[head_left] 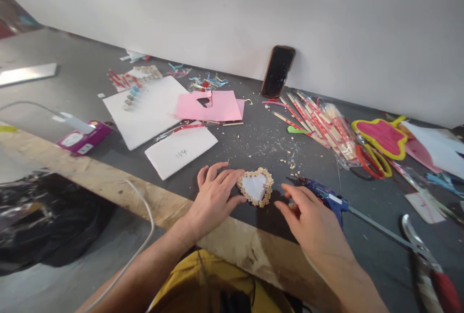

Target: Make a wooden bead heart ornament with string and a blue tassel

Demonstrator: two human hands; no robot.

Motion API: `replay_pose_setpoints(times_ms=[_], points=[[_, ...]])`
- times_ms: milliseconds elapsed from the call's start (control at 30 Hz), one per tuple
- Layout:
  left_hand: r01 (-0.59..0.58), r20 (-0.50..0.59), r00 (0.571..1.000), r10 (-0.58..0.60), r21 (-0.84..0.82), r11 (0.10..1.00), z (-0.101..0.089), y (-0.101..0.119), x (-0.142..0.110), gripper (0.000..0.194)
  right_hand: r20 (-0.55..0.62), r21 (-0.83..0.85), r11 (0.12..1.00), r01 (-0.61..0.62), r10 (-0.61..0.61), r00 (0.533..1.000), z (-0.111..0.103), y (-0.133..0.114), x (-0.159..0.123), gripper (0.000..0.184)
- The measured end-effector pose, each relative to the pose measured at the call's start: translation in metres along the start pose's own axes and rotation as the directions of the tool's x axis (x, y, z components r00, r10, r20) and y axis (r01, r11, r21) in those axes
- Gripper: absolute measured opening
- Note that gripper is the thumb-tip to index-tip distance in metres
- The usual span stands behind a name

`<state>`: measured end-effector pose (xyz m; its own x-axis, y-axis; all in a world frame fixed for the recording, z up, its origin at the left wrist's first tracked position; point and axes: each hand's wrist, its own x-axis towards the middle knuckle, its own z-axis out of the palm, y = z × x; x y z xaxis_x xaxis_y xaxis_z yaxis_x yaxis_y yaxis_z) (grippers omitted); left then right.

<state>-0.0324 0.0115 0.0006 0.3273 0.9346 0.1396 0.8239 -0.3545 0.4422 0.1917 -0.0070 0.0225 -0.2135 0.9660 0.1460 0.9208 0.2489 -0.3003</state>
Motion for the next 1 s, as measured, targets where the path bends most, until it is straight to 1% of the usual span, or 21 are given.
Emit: replay_pose_setpoints(times_ms=[67, 133, 367, 633, 833, 900, 1000], points=[[0.002, -0.002, 1.000, -0.002, 0.005, 1.000, 0.000, 0.000, 0.000, 0.042, 0.085, 0.012, 1.000, -0.001, 0.000, 0.996, 0.000, 0.003, 0.010, 0.027], [0.001, -0.004, 1.000, -0.001, 0.013, 1.000, 0.001, 0.000, 0.000, 0.042, 0.139, 0.018, 1.000, -0.007, 0.004, 0.990, 0.001, 0.003, 0.017, 0.027], [-0.003, 0.000, 1.000, 0.003, 0.018, 1.000, 0.001, 0.001, 0.003, 0.042, 0.196, -0.005, 0.999, -0.037, 0.037, 0.980, 0.005, -0.002, 0.021, 0.026], [-0.011, -0.001, 1.000, 0.011, 0.020, 1.000, 0.002, 0.000, 0.005, 0.040, 0.207, -0.064, 0.996, -0.069, 0.081, 0.975, 0.005, -0.006, 0.021, 0.025], [-0.034, 0.037, 0.999, 0.033, 0.017, 0.999, -0.002, -0.001, 0.009, 0.038, 0.196, -0.067, 0.995, -0.074, 0.086, 0.977, 0.002, -0.005, 0.019, 0.024], [-0.040, 0.049, 0.998, 0.039, 0.015, 0.999, -0.003, -0.001, 0.010, 0.039, 0.168, -0.056, 0.996, -0.076, 0.084, 0.982, 0.002, -0.001, 0.017, 0.026], [-0.052, 0.066, 0.996, 0.051, 0.013, 0.999, -0.005, -0.003, 0.010, 0.041, 0.092, -0.042, 0.998, -0.046, 0.050, 0.994, 0.004, 0.006, 0.014, 0.027]])
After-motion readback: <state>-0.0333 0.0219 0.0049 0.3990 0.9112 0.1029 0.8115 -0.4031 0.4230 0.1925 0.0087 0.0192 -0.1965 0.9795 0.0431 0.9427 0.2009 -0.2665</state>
